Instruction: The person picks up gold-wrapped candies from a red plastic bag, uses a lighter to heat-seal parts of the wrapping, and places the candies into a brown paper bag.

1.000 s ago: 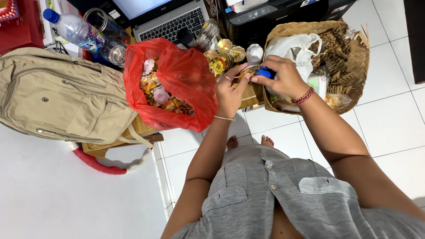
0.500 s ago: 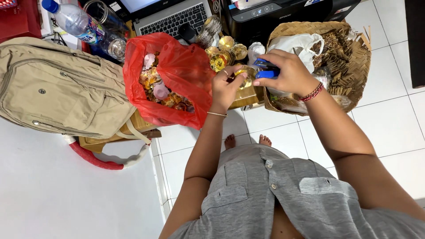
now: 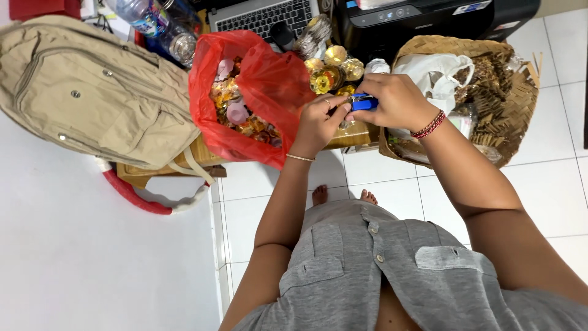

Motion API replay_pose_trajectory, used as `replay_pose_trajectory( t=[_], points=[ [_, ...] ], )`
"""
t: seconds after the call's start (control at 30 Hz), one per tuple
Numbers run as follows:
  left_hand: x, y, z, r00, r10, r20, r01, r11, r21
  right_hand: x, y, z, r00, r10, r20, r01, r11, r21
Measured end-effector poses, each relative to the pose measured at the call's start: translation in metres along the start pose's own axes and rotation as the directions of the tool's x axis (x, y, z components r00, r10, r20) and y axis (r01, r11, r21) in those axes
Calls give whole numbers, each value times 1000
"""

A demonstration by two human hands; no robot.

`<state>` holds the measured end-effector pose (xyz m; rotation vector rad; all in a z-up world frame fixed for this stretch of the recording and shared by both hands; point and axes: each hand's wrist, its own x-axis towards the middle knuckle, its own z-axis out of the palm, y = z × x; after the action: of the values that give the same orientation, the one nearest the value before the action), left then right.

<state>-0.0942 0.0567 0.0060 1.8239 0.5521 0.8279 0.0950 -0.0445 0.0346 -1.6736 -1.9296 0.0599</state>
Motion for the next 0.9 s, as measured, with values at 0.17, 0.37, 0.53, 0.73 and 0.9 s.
replay_pose_trajectory(
  t=[0.17,0.37,0.53,0.73,0.9],
  points=[
    [-6,6,-23,1000,23,17,-23,1000,16,12,-2,20,999,-32,31,32,999,3],
    [-15,3,-52,997,-77,-26,78,996,53,36,-17,43,997,-59,45,56,996,71],
    [-22,-15,-93,984,-104,-148,121,986,110,62,-34,63,996,-63,58,55,989,141],
    [-35,-27,-164,808,-225,-545,338,934,116,76,-31,80,999,53,-9,-47,939,339],
    [-20,-69,-189,782,-187,-595,447,834,325,76,-22,92,982,186,-38,-156,906,393]
  ],
)
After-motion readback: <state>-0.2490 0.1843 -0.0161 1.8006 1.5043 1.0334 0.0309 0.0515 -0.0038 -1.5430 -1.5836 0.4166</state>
